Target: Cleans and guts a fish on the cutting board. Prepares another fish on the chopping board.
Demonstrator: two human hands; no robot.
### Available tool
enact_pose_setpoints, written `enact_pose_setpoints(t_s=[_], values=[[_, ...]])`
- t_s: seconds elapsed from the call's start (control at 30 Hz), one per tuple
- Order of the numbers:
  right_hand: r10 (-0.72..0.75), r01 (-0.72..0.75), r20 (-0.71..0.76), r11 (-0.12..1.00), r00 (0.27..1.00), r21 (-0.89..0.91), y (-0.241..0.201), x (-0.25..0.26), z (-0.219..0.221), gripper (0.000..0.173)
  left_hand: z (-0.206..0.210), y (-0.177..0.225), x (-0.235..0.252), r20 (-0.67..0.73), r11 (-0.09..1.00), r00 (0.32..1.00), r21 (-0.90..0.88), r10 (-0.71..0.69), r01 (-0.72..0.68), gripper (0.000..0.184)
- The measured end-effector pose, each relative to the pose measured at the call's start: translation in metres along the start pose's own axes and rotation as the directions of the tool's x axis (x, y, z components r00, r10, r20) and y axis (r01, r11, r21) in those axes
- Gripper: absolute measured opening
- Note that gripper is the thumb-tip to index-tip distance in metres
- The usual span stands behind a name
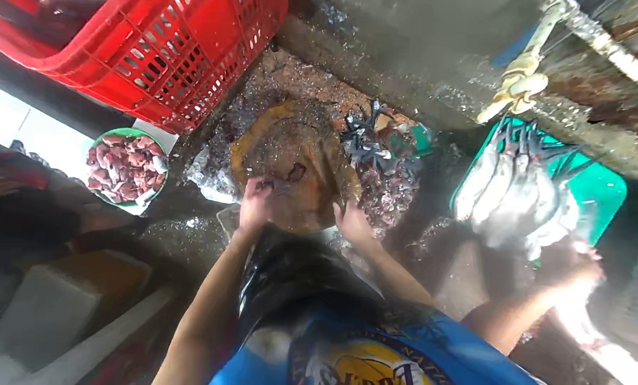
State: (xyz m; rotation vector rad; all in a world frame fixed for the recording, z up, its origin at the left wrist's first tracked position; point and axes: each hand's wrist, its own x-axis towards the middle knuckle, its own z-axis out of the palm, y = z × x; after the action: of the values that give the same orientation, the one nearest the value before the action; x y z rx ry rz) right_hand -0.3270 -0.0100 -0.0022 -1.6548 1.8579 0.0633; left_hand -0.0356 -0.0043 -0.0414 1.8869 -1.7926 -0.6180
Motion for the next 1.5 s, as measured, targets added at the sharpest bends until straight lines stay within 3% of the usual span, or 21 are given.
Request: enact_pose_setpoints(t_s=[0.07,0.13,0.27,0.4,0.5,0.6,0.67,0.77,0.83,0.97,1.07,1.2,1.4,1.5], values=[[0.01,0.0,0.109,0.996,0.994,-0.091,-0.015,0.004,-0.006,0.061,-0.002,0.001,-0.01,-0.087,0.977,0.981,-0.139,-0.173,0.16,0.017],[-0.038,0.047,0.119,0.996,0.992,-0.073,-0.027,-0.003,-0.015,0.061,-0.002,0.007,-0.009,-0.092,0.942,0.958,-0.23,-0.273,0.246,0.028],[-0.214,0.216,0.025,0.975,0.976,-0.056,-0.051,-0.01,-0.018,0.059,0.002,0.027,0.023,-0.034,0.927,0.959,-0.266,-0.281,0.263,0.043],[-0.189,0.19,0.035,0.981,0.981,-0.028,-0.072,-0.003,-0.025,0.06,0.006,0.033,0.045,-0.136,0.836,0.89,-0.427,-0.436,0.344,0.082],[-0.131,0.131,0.018,0.991,0.991,0.003,-0.069,0.002,-0.03,0.06,0.01,0.04,0.044,-0.081,0.861,0.882,-0.272,-0.465,0.429,0.067],[-0.076,0.076,0.016,0.997,0.997,0.012,-0.06,0.007,-0.033,0.061,0.017,0.049,0.047,-0.001,0.837,0.84,-0.082,-0.543,0.541,0.07],[-0.039,0.039,0.009,0.999,0.999,0.033,-0.055,0.008,-0.036,0.062,0.02,0.054,0.054,-0.024,0.847,0.847,-0.062,-0.53,0.528,0.067],[-0.007,0.008,-0.014,0.999,1.0,0.038,-0.046,0.004,-0.04,0.061,0.027,0.062,0.063,-0.048,0.916,0.915,0.01,-0.4,0.4,0.062],[0.001,0.0,-0.023,0.999,1.0,0.042,-0.042,0.003,-0.041,0.06,0.032,0.066,0.07,0.028,0.937,0.938,0.064,-0.345,0.343,0.059],[0.008,-0.005,-0.037,0.997,0.999,0.074,-0.038,0.001,-0.042,0.06,0.036,0.076,0.082,0.167,0.944,0.929,0.034,-0.33,0.329,0.043],[0.022,-0.018,-0.032,0.994,0.999,0.105,-0.037,-0.001,-0.042,0.06,0.038,0.092,0.083,0.177,0.965,0.95,0.01,-0.259,0.262,0.034],[0.038,-0.031,-0.045,0.989,0.998,0.144,-0.032,-0.002,-0.045,0.058,0.048,0.105,0.077,0.253,0.976,0.944,-0.004,-0.212,0.22,0.037],[0.029,-0.028,-0.004,0.985,1.0,0.172,-0.033,-0.022,-0.048,0.055,0.052,0.079,0.062,0.171,0.923,0.966,-0.304,-0.192,0.237,0.029],[0.031,-0.04,0.073,0.992,0.997,0.117,-0.04,-0.028,-0.05,0.054,0.054,0.071,0.057,0.15,0.884,0.959,-0.375,-0.24,0.28,0.039]])
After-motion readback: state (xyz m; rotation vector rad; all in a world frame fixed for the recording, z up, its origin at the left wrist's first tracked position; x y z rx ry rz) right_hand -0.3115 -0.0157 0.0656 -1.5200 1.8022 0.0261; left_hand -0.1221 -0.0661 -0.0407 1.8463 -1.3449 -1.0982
